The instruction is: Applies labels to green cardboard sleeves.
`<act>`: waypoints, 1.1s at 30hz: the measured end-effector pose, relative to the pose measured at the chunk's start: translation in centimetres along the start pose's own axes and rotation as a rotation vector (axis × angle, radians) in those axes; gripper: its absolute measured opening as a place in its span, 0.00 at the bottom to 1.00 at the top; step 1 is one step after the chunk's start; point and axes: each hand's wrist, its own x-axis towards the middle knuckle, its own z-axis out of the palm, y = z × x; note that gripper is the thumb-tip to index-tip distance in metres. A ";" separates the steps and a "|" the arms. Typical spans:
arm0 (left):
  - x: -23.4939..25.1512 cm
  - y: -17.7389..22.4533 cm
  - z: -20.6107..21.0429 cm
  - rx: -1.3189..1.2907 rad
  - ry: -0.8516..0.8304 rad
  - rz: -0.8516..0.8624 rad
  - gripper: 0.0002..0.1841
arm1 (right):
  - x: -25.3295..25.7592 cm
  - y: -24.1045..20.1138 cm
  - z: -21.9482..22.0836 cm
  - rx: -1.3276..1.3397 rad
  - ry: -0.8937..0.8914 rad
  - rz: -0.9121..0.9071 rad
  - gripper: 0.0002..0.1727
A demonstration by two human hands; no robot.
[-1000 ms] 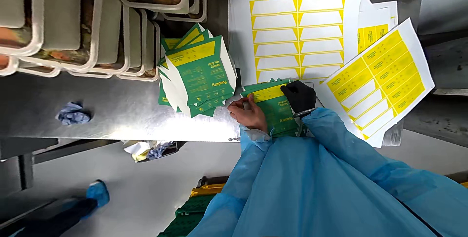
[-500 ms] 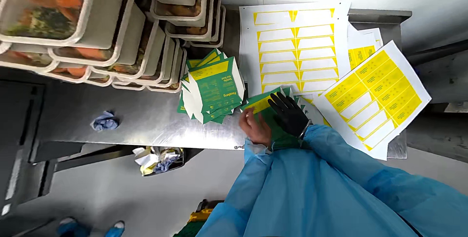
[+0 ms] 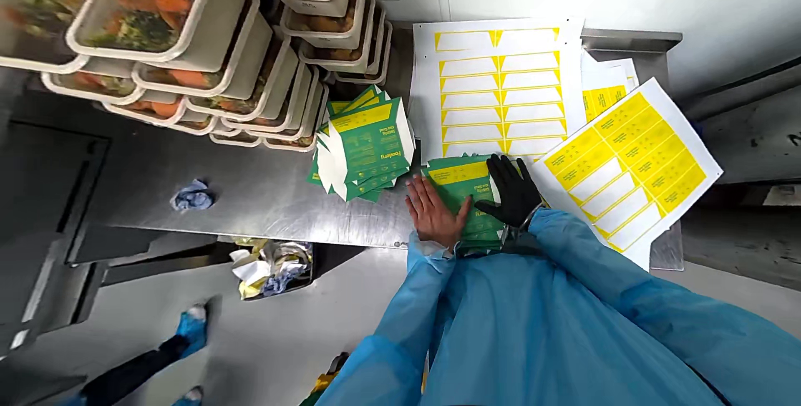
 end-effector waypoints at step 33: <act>-4.9 1.9 -9.6 0.078 -0.827 0.600 0.23 | -28.0 20.9 -7.7 0.141 -0.102 -0.130 0.58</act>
